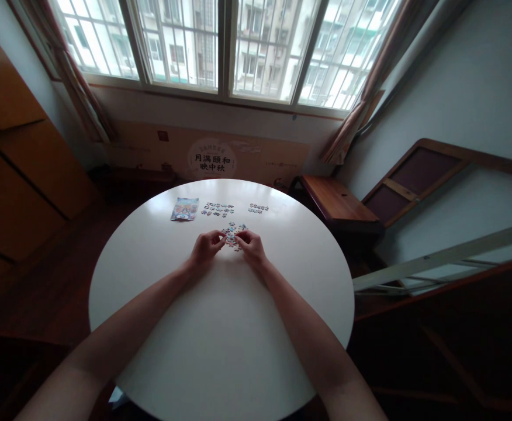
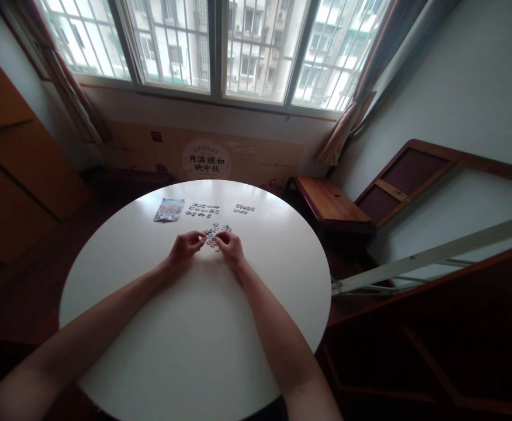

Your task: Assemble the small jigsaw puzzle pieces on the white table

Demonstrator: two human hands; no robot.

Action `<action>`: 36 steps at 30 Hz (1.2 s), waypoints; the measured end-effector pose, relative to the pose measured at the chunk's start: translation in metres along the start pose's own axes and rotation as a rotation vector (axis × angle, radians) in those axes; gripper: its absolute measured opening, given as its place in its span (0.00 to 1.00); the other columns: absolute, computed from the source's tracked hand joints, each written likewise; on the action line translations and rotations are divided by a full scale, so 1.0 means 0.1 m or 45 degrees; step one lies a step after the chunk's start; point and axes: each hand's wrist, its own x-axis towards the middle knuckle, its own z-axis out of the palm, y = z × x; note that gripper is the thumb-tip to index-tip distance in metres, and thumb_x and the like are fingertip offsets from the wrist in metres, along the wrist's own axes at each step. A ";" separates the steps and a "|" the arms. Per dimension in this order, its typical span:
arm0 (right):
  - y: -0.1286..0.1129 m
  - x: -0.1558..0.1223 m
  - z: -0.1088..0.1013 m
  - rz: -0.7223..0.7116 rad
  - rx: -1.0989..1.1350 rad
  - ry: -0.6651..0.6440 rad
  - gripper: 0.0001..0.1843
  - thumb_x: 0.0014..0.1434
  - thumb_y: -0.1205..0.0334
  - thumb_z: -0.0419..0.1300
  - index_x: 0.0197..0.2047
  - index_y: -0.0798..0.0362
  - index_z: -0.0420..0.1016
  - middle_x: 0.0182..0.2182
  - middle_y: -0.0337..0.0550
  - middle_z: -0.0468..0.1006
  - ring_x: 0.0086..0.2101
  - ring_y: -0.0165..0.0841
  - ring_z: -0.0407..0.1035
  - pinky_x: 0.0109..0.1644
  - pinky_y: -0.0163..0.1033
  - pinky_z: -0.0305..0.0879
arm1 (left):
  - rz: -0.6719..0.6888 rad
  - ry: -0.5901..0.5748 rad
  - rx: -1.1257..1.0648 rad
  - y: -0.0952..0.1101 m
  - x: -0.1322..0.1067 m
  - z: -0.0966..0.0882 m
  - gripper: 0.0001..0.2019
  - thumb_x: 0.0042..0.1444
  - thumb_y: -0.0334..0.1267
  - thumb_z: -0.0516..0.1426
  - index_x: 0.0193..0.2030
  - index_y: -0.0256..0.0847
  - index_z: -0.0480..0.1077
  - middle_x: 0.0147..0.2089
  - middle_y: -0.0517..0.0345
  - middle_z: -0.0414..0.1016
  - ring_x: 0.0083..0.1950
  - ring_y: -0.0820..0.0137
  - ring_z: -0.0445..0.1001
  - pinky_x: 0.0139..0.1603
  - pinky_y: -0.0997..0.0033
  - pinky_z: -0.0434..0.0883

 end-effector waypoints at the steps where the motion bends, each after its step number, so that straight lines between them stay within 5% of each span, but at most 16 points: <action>1: 0.00 0.00 0.00 0.000 -0.006 0.003 0.12 0.48 0.54 0.61 0.31 0.55 0.74 0.26 0.42 0.76 0.26 0.31 0.69 0.30 0.36 0.66 | 0.000 -0.001 0.005 0.00 0.00 0.00 0.11 0.53 0.42 0.56 0.37 0.37 0.76 0.19 0.62 0.69 0.21 0.76 0.66 0.23 0.78 0.62; 36: 0.08 0.00 0.03 0.008 0.035 -0.007 0.10 0.49 0.56 0.61 0.31 0.55 0.72 0.23 0.38 0.74 0.21 0.27 0.67 0.23 0.32 0.64 | -0.062 -0.007 -0.141 0.03 0.01 0.01 0.12 0.54 0.44 0.57 0.33 0.35 0.74 0.17 0.63 0.67 0.18 0.77 0.65 0.20 0.79 0.62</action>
